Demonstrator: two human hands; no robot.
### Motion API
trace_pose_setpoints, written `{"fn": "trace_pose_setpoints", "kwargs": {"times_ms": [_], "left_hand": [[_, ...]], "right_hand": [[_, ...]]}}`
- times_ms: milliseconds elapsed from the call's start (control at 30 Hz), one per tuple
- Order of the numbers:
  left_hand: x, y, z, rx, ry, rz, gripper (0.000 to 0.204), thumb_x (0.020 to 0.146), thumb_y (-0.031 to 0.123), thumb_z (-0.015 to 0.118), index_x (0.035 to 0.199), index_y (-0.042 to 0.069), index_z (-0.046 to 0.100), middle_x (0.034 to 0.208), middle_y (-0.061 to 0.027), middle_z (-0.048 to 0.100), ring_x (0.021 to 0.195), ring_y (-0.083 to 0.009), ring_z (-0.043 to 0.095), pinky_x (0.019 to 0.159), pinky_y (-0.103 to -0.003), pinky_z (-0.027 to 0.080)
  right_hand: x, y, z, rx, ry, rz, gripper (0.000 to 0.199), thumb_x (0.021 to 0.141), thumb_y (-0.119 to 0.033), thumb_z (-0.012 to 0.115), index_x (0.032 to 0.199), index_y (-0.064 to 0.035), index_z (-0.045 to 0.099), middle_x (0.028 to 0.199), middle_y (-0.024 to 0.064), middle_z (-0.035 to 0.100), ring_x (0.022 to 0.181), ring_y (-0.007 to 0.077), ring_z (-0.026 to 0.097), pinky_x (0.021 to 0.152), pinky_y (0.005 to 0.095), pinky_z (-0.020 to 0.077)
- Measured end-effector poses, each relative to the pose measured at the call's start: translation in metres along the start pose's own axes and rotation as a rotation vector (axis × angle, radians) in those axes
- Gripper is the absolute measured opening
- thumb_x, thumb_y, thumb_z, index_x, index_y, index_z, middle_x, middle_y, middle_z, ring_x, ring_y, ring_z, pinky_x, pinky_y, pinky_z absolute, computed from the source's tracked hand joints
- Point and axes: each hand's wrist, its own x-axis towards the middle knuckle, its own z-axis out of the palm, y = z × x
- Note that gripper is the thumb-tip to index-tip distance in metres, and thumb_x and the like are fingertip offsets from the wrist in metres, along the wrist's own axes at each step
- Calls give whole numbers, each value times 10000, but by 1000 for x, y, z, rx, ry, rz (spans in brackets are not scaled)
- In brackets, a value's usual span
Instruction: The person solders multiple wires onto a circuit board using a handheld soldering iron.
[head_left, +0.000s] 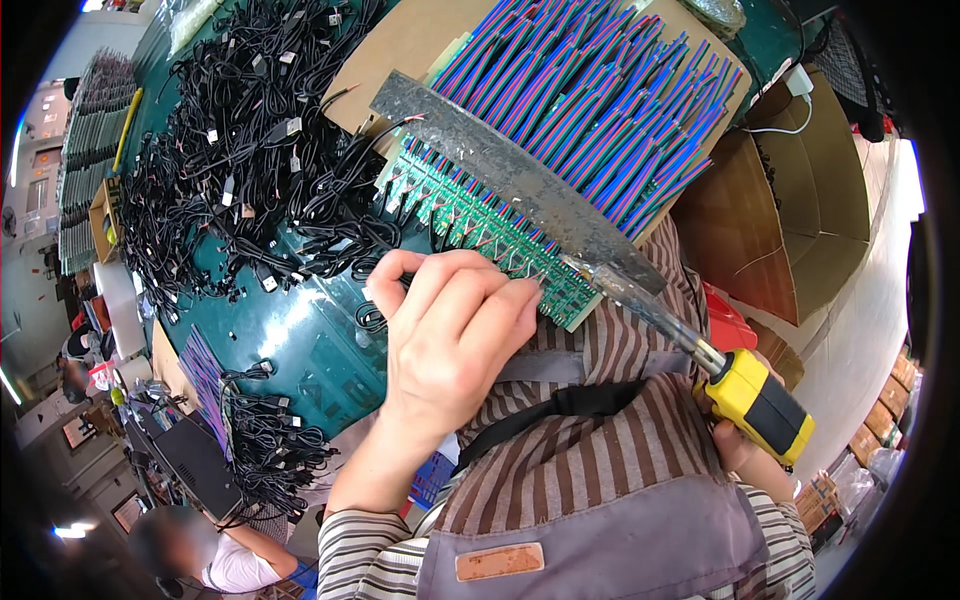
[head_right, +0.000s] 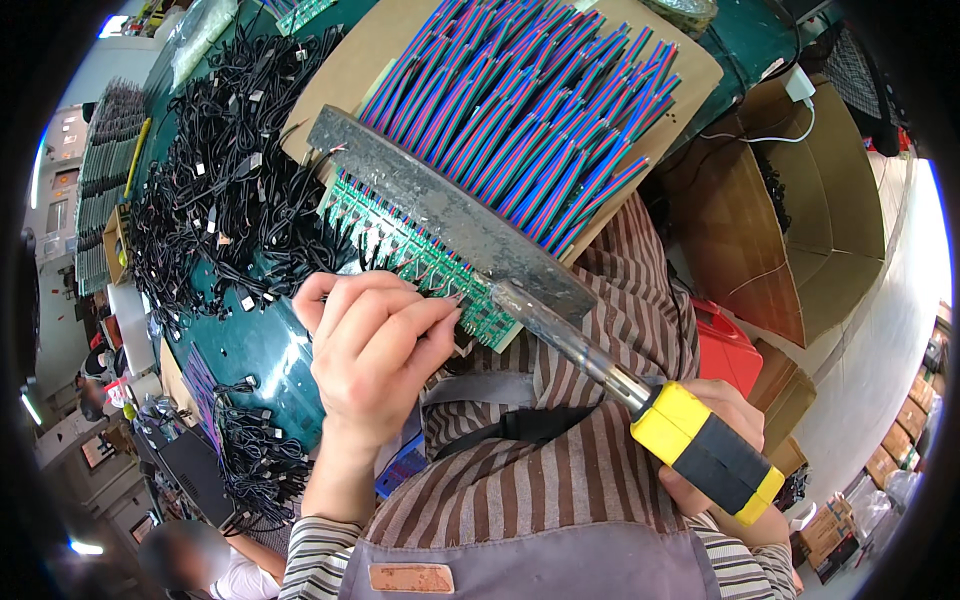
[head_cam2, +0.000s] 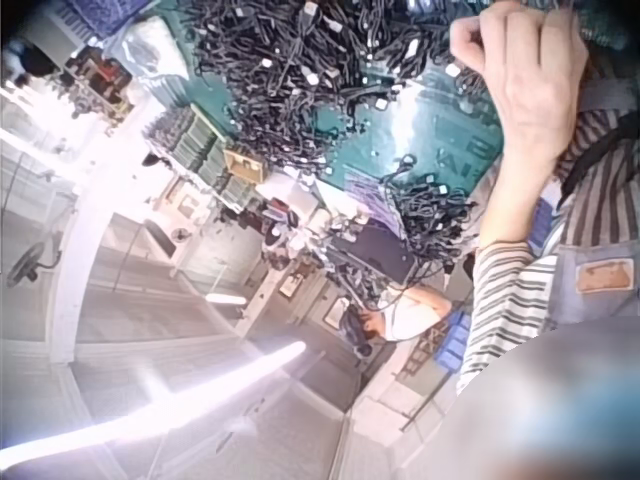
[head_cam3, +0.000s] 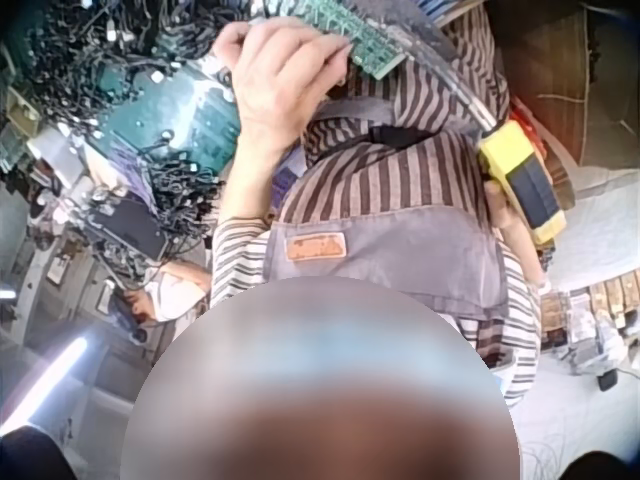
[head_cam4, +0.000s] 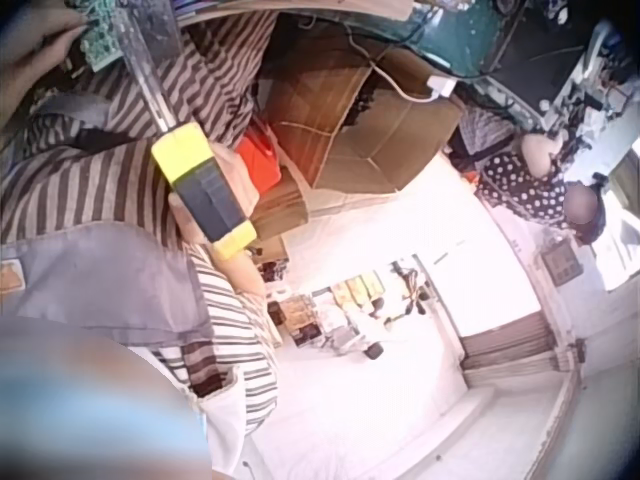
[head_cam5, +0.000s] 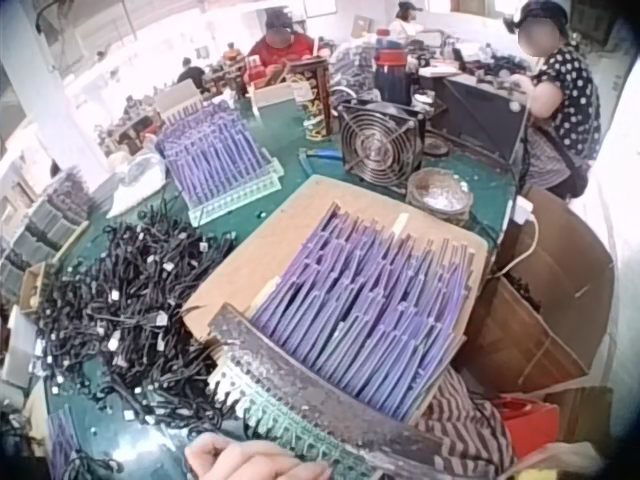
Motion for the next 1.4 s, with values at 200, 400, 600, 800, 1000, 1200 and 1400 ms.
{"fn": "trace_pose_setpoints", "kwargs": {"times_ms": [200, 400, 600, 800, 1000, 1200, 1400], "left_hand": [[5, -14, -7, 40, -101, 187, 217, 670, 118, 747, 881, 127, 700, 823, 23, 622, 852, -155, 626, 847, -384, 338], [9, -15, -7, 50, -121, 270, 204, 674, 172, 671, 872, 128, 699, 818, 31, 612, 852, -140, 625, 838, -372, 331], [10, -15, -5, 57, -105, 283, 188, 682, 183, 651, 856, 137, 705, 800, 41, 607, 845, -129, 625, 837, -373, 330], [12, -13, -6, 103, -107, 307, 177, 702, 192, 640, 859, 150, 709, 799, 52, 610, 840, -114, 626, 842, -380, 325], [15, -16, -8, 81, -144, 309, 161, 710, 196, 641, 849, 155, 710, 799, 50, 619, 846, -114, 626, 839, -377, 327], [15, -14, -7, 75, -139, 292, 156, 702, 194, 653, 841, 154, 711, 790, 47, 616, 843, -117, 625, 838, -375, 327], [16, -15, -6, 71, -134, 298, 158, 691, 193, 664, 836, 152, 711, 789, 49, 614, 841, -117, 625, 846, -379, 323]], "right_hand": [[-17, -5, -1, 37, -8, 176, 403, 678, -316, 662, 874, 35, 639, 841, 167, 652, 737, 310, 658, 663, 364, 551], [-6, -3, -4, -10, -51, 7, 351, 708, -276, 662, 877, 30, 635, 831, 148, 646, 717, 293, 650, 647, 342, 538], [9, -16, -3, -61, -51, 33, 278, 719, -223, 678, 869, 6, 631, 824, 128, 642, 704, 266, 639, 625, 322, 521], [9, -22, -5, -86, -104, 90, 311, 777, -307, 671, 864, -11, 630, 817, 120, 618, 709, 258, 610, 630, 334, 488], [12, -22, -1, -47, -68, 101, 412, 785, -397, 644, 849, 9, 622, 786, 131, 594, 670, 277, 578, 619, 351, 466], [11, -17, 1, -45, -63, 75, 423, 759, -401, 660, 825, 14, 615, 765, 130, 590, 639, 279, 574, 591, 349, 466], [1, -16, -1, -8, -37, 100, 420, 788, -403, 656, 880, 5, 630, 835, 128, 607, 747, 279, 593, 672, 357, 471]]}}
